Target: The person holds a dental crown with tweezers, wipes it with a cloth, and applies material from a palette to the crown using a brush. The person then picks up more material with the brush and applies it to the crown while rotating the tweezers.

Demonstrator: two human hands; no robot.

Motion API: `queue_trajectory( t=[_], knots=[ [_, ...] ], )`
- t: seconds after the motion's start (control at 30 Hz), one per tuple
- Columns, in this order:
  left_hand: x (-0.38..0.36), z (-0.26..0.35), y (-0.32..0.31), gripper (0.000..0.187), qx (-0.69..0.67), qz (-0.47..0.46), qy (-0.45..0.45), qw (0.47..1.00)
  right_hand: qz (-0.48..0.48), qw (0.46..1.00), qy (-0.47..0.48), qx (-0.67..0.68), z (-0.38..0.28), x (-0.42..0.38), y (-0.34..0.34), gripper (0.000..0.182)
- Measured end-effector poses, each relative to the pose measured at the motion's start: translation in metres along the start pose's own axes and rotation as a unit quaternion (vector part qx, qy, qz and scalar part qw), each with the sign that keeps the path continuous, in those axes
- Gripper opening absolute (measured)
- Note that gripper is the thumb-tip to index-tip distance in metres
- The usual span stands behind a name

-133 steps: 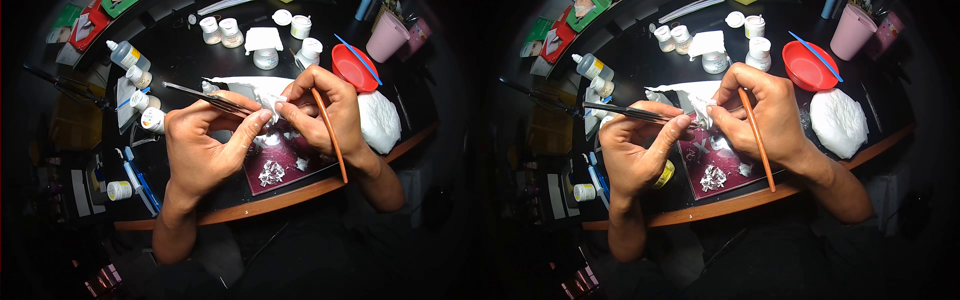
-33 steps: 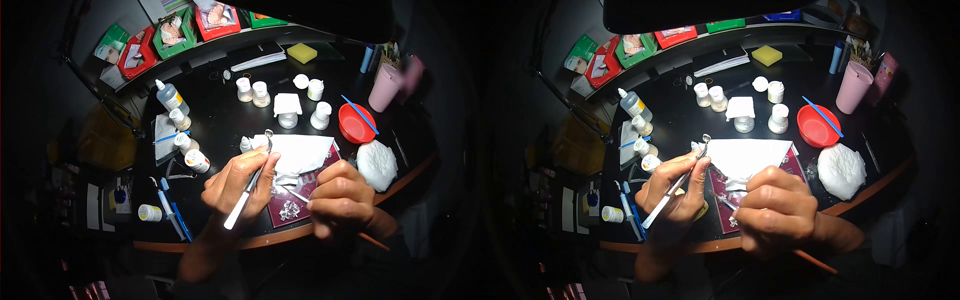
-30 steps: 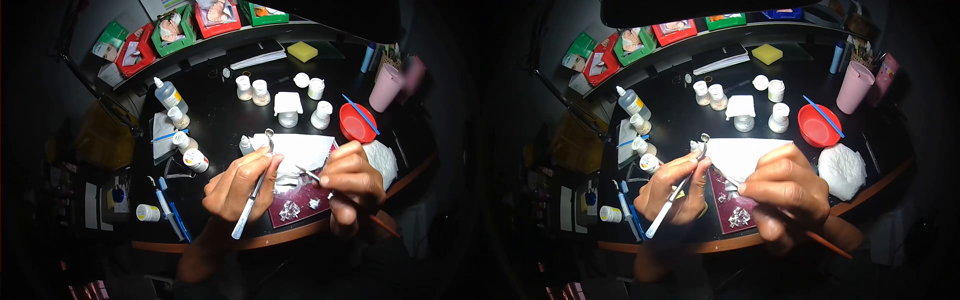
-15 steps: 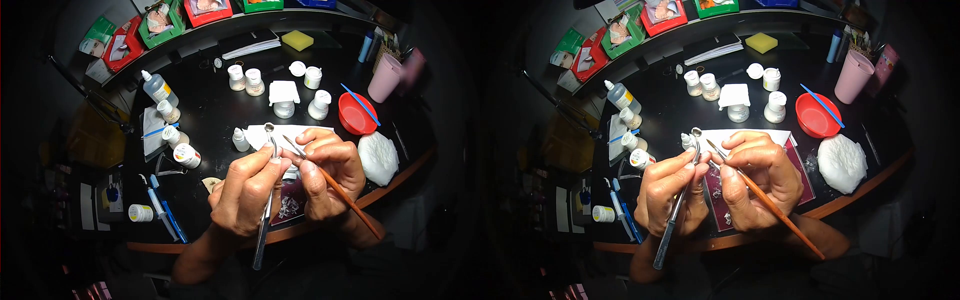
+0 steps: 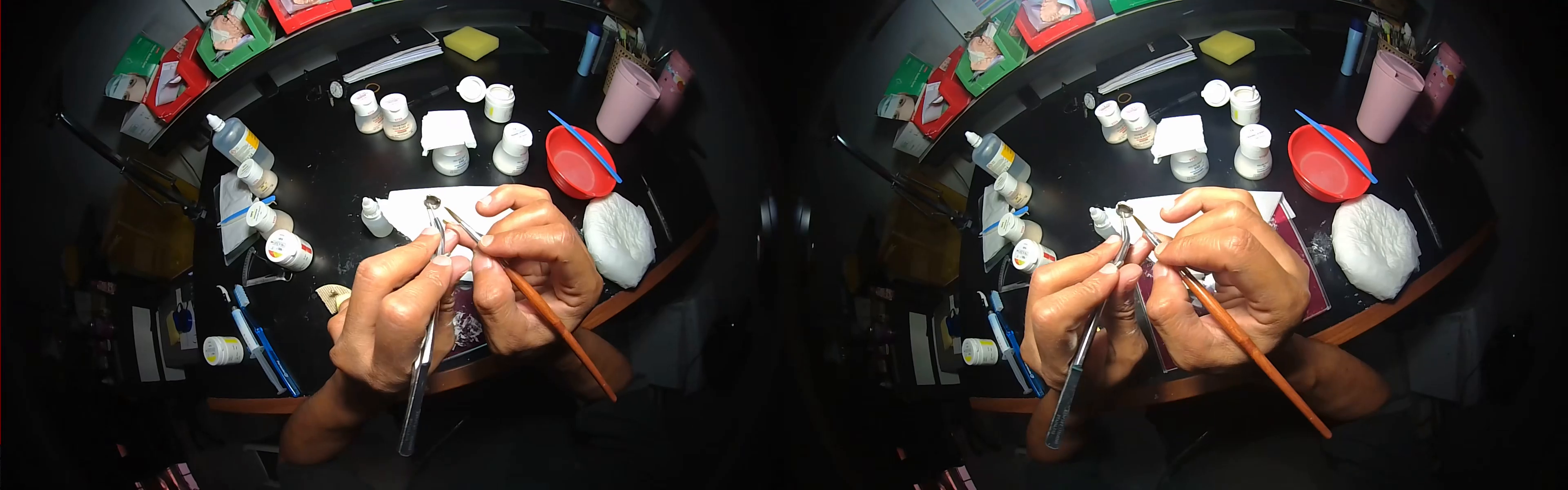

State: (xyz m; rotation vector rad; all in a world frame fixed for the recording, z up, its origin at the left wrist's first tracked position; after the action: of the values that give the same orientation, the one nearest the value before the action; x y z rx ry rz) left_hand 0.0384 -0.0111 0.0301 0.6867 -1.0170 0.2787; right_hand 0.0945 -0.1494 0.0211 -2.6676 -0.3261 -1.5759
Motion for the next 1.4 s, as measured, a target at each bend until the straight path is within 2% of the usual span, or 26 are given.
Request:
queue_trajectory(
  t=[0.13,0.2,0.4,0.43,0.53,0.67,0.97,1.33,1.4],
  knots=[
    [0.001,-0.001,0.001,0.022,-0.021,-0.04,0.052,0.998,-0.003,1.0,0.014,-0.015,-0.003,0.0,0.002,0.02],
    [-0.001,-0.004,0.002,0.022,-0.043,-0.021,0.079,0.996,-0.01,1.0,0.016,-0.014,-0.006,0.001,0.003,0.02],
    [-0.001,-0.005,0.0,0.023,-0.04,-0.024,0.068,0.997,-0.01,0.999,0.022,-0.025,-0.002,0.0,0.004,0.021],
    [-0.003,-0.01,0.001,0.022,-0.07,0.066,0.054,0.994,-0.006,1.0,0.017,-0.022,-0.002,0.0,0.004,0.021],
    [-0.002,-0.009,0.001,0.022,-0.08,0.076,0.051,0.993,-0.041,0.998,0.047,-0.024,-0.003,0.001,0.003,0.024],
    [-0.004,-0.01,-0.001,0.022,-0.105,0.092,0.063,0.988,-0.041,0.997,0.056,-0.042,-0.004,0.003,0.004,0.025],
    [-0.002,-0.008,0.002,0.022,-0.059,0.061,0.045,0.995,-0.05,0.996,0.015,-0.072,-0.009,0.004,0.005,0.023],
    [-0.004,-0.008,-0.001,0.021,-0.061,0.071,0.044,0.995,-0.051,0.995,0.029,-0.087,-0.011,0.004,0.004,0.022],
    [0.0,-0.005,0.002,0.021,-0.039,0.041,0.038,0.998,-0.059,0.994,0.024,-0.092,-0.011,0.003,0.004,0.022]
  ],
)
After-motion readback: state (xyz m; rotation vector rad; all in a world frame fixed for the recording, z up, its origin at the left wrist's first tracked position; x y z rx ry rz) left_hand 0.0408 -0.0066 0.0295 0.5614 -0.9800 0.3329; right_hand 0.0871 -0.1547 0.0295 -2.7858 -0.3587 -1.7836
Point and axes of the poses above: each hand's wrist, its own x-axis towards the middle knuckle, its own y-axis out of the back of the hand, z = x × y, the point moved 5 cm from there along x, towards the middle knuckle, and after that the axes turned 8 degrees about -z, right-handed, at the moved point
